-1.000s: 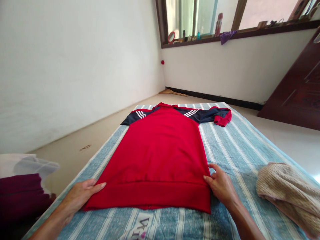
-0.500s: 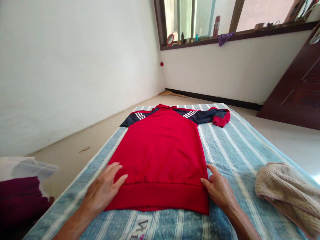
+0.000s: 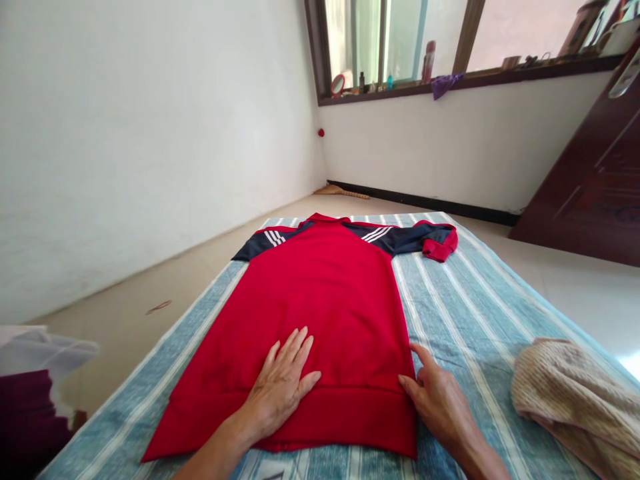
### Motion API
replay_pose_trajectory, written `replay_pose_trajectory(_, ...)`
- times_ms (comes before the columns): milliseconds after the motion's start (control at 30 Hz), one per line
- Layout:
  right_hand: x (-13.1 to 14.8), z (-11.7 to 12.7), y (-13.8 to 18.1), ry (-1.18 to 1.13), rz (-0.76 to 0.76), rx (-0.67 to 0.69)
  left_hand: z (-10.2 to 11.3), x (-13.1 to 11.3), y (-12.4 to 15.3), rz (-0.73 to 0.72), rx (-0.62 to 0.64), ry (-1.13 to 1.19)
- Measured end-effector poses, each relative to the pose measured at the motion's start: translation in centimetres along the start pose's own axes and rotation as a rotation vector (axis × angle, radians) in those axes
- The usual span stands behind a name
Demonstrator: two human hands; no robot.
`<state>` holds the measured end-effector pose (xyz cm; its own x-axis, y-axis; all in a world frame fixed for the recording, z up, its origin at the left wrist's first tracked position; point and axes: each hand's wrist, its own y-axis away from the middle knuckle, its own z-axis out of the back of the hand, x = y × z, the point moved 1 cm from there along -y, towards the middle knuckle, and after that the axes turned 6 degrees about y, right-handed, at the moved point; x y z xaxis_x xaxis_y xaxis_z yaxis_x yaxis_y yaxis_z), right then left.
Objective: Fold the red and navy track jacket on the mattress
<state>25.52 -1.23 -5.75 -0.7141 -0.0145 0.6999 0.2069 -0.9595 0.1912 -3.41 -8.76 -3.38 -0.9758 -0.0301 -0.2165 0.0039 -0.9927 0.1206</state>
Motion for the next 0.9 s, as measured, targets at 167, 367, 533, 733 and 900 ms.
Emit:
replay_pose_trajectory(167,-0.2,-0.2,-0.2,0.045,0.005,-0.003,0.9,0.2,-1.2,0.027,-0.086,-0.014)
replay_pose_trajectory(367,-0.2,-0.2,-0.5,0.180,0.021,-0.007,0.2,1.4,-3.5,0.136,-0.119,-0.072)
replay_pose_trajectory(533,0.5,0.5,-0.8,0.346,0.043,-0.016,-0.1,1.7,-3.5,0.153,-0.090,-0.072)
replay_pose_trajectory(733,5.7,0.7,-3.3,0.411,0.232,-0.215,0.6,-0.1,-4.6,0.094,-0.169,-0.068)
replay_pose_trajectory(900,9.6,-2.2,-7.4,0.519,0.503,-0.130,-0.1,-0.6,-6.6,0.106,-0.126,-0.033)
